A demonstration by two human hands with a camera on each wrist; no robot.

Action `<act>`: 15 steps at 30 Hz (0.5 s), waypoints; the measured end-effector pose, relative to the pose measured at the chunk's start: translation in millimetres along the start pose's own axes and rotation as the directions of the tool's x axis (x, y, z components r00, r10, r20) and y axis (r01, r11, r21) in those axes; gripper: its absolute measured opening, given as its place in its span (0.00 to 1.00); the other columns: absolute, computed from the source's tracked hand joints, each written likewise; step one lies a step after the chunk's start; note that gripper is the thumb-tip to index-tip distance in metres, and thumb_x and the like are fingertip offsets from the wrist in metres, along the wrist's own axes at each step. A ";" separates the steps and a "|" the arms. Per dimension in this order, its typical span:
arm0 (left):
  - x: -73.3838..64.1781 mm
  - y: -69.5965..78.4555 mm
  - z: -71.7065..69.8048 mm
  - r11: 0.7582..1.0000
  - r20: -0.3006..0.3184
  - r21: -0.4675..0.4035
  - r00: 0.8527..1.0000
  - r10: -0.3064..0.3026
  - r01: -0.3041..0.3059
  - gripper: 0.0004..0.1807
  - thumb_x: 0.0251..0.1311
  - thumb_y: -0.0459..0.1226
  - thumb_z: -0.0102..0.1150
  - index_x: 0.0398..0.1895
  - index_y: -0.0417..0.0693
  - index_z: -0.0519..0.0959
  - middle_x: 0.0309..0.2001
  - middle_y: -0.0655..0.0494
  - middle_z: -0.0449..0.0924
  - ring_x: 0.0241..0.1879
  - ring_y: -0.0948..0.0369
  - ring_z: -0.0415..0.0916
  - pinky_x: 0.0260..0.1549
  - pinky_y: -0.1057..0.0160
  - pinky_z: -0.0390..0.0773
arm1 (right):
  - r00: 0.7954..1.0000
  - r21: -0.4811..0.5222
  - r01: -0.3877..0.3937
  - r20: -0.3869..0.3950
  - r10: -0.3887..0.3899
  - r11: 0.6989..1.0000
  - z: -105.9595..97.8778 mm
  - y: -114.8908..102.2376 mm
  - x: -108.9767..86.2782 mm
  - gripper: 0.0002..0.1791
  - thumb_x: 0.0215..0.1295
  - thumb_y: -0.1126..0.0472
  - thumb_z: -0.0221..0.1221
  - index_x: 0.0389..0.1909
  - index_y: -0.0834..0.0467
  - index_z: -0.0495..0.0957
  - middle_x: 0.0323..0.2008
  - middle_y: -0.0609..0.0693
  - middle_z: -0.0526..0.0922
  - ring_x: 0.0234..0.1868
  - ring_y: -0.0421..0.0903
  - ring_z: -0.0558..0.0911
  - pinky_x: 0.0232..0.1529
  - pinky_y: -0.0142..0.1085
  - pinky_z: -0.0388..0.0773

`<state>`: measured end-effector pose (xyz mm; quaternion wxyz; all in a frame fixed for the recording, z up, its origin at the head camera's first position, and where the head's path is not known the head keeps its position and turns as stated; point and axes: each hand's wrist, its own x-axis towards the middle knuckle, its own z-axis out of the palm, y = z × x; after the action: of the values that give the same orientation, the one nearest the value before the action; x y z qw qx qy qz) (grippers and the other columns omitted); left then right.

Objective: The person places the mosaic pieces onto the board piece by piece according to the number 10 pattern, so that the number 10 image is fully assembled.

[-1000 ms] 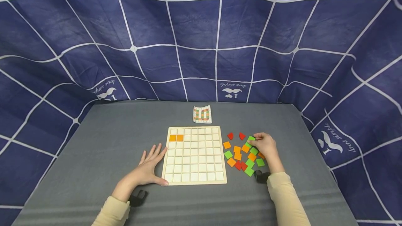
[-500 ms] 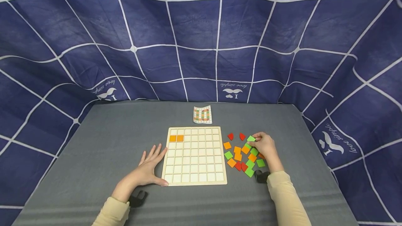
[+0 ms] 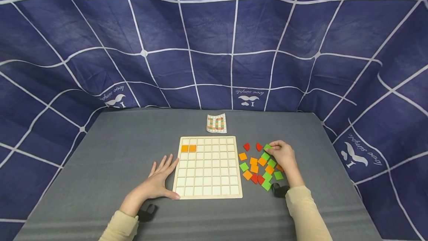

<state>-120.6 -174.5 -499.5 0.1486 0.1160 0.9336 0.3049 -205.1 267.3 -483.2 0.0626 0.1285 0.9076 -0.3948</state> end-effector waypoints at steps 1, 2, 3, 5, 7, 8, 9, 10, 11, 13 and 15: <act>0.0 0.2 0.0 1.000 -0.001 -0.001 1.000 0.001 -0.001 0.73 0.27 0.55 0.84 0.79 0.46 0.50 0.79 0.42 0.38 0.79 0.42 0.30 0.72 0.36 0.26 | 1.000 0.017 0.010 0.002 -0.010 1.000 0.9 -2.3 -1.1 0.18 0.64 0.55 0.64 0.49 0.63 0.77 0.38 0.55 0.84 0.35 0.47 0.79 0.33 0.33 0.73; 0.2 0.2 0.0 1.000 -0.001 0.001 1.000 0.000 0.001 0.73 0.27 0.55 0.84 0.79 0.46 0.50 0.79 0.42 0.38 0.79 0.42 0.30 0.72 0.36 0.26 | 1.000 0.036 0.022 0.004 -0.022 0.999 2.4 -5.2 -2.3 0.19 0.64 0.55 0.64 0.49 0.63 0.77 0.38 0.54 0.83 0.35 0.46 0.79 0.33 0.33 0.74; 0.2 0.5 -0.1 1.000 -0.003 0.002 1.000 -0.001 0.001 0.73 0.26 0.55 0.84 0.78 0.46 0.51 0.79 0.42 0.38 0.79 0.42 0.30 0.72 0.36 0.26 | 0.999 0.055 0.032 0.007 -0.032 0.998 4.5 -8.6 -3.4 0.19 0.65 0.54 0.64 0.50 0.63 0.77 0.38 0.54 0.84 0.35 0.46 0.80 0.34 0.33 0.74; 0.4 0.7 -0.2 1.000 -0.006 0.006 1.000 0.000 0.000 0.73 0.26 0.55 0.84 0.78 0.46 0.51 0.79 0.41 0.38 0.79 0.42 0.30 0.72 0.36 0.26 | 0.998 0.099 0.055 0.015 -0.057 0.994 9.7 -16.7 -5.3 0.20 0.64 0.54 0.65 0.50 0.63 0.77 0.38 0.53 0.84 0.36 0.45 0.80 0.35 0.33 0.75; 0.4 1.0 -0.4 1.000 -0.004 0.008 1.000 0.002 -0.002 0.73 0.27 0.56 0.84 0.78 0.46 0.51 0.79 0.41 0.38 0.79 0.42 0.30 0.72 0.36 0.27 | 0.997 0.142 0.072 0.023 -0.076 0.987 16.6 -26.1 -7.0 0.20 0.64 0.55 0.65 0.50 0.63 0.77 0.38 0.52 0.84 0.36 0.45 0.81 0.36 0.33 0.78; 0.4 1.3 -0.5 1.000 -0.002 0.007 1.000 0.003 -0.003 0.73 0.27 0.56 0.84 0.79 0.46 0.50 0.79 0.41 0.38 0.79 0.42 0.30 0.72 0.36 0.26 | 0.996 0.158 0.078 0.029 -0.084 0.984 20.6 -31.0 -7.9 0.19 0.64 0.55 0.65 0.50 0.62 0.77 0.38 0.51 0.84 0.36 0.44 0.81 0.37 0.33 0.78; 0.1 1.4 -0.5 1.000 0.000 0.004 1.000 0.005 -0.005 0.73 0.27 0.55 0.84 0.79 0.46 0.50 0.79 0.41 0.38 0.79 0.42 0.30 0.72 0.35 0.26 | 0.995 0.178 0.087 0.036 -0.095 0.980 24.9 -36.2 -9.1 0.19 0.64 0.55 0.66 0.50 0.62 0.77 0.37 0.51 0.84 0.36 0.45 0.82 0.38 0.33 0.79; 0.2 1.4 -0.5 1.000 0.003 0.001 1.000 0.006 -0.006 0.73 0.27 0.55 0.84 0.79 0.46 0.50 0.79 0.41 0.37 0.79 0.42 0.29 0.72 0.35 0.26 | 0.994 0.198 0.093 0.046 -0.104 0.976 29.3 -41.5 -10.5 0.19 0.63 0.56 0.66 0.50 0.62 0.78 0.37 0.51 0.84 0.37 0.45 0.82 0.39 0.34 0.80; 0.1 1.6 -0.5 1.000 0.005 -0.001 1.000 0.007 -0.007 0.73 0.28 0.55 0.84 0.79 0.46 0.50 0.79 0.41 0.37 0.79 0.42 0.29 0.72 0.35 0.26 | 0.992 0.221 0.098 0.057 -0.113 0.970 34.0 -46.8 -11.8 0.18 0.63 0.56 0.66 0.49 0.62 0.78 0.37 0.52 0.84 0.37 0.46 0.83 0.40 0.34 0.81; 0.0 1.6 -0.4 1.000 0.009 -0.002 1.000 0.007 -0.007 0.73 0.28 0.55 0.83 0.79 0.46 0.50 0.79 0.41 0.37 0.79 0.42 0.29 0.72 0.35 0.26 | 0.987 0.270 0.108 0.084 -0.135 0.957 43.9 -56.5 -14.2 0.17 0.63 0.58 0.66 0.49 0.63 0.78 0.37 0.52 0.85 0.38 0.48 0.84 0.41 0.36 0.82; -0.4 2.0 -0.4 1.000 0.007 -0.005 1.000 0.008 -0.008 0.73 0.28 0.55 0.83 0.79 0.46 0.50 0.79 0.41 0.37 0.79 0.42 0.29 0.72 0.35 0.26 | 0.983 0.323 0.105 0.110 -0.148 0.941 54.3 -65.1 -16.3 0.17 0.62 0.60 0.66 0.48 0.63 0.78 0.36 0.52 0.85 0.39 0.49 0.85 0.41 0.37 0.83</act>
<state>-120.1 -173.2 -497.8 0.1511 0.1205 0.9318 0.3071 -207.3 181.9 -471.0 0.0759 0.0517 0.8329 -0.5458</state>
